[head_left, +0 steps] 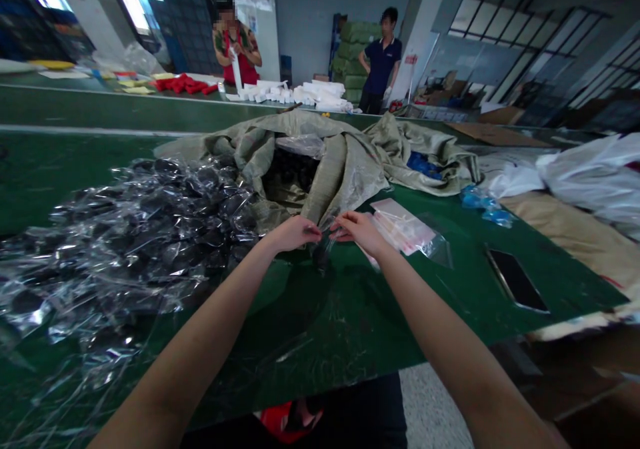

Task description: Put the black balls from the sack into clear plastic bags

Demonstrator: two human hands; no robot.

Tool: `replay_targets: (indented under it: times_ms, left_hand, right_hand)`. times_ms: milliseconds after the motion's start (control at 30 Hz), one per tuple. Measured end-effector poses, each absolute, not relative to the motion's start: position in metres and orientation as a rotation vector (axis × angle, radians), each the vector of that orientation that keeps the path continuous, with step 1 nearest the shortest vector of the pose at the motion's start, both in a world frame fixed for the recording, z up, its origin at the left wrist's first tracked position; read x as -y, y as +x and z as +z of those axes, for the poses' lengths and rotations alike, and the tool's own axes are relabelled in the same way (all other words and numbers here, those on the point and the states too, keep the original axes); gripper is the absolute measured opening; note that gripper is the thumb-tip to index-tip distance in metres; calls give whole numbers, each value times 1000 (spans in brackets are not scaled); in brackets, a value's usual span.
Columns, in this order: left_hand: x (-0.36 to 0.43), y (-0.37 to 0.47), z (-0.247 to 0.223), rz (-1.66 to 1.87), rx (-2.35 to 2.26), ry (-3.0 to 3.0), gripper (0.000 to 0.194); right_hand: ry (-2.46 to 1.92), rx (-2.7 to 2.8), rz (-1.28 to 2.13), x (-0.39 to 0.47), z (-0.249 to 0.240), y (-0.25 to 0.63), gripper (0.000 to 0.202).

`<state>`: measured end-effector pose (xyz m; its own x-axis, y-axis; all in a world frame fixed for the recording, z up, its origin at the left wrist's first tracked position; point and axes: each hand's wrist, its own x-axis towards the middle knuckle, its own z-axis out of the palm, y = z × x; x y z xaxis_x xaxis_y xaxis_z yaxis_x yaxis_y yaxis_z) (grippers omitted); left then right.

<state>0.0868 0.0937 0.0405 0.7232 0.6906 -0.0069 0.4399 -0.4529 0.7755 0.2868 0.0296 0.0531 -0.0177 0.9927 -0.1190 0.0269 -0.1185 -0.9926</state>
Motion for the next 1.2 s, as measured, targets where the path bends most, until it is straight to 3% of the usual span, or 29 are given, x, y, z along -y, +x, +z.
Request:
replay_targets:
  times_ms: [233,567,833,1200]
  left_hand:
    - [-96,91,33,596,-1015,1860,27]
    - [-90,92,43,641,-1056,1811,28]
    - [-86,89,45,515,-1077,1616,42]
    - [-91,88,40,405,-1074,1574,45]
  right_hand:
    - [-1203,840,1158,-25,30,293,33]
    - [-1307,1232,792,-14,28,281,21]
    - [-1168,751,978,-25,15,280,15]
    - [-1102,773,1015,-30,-8,284,32]
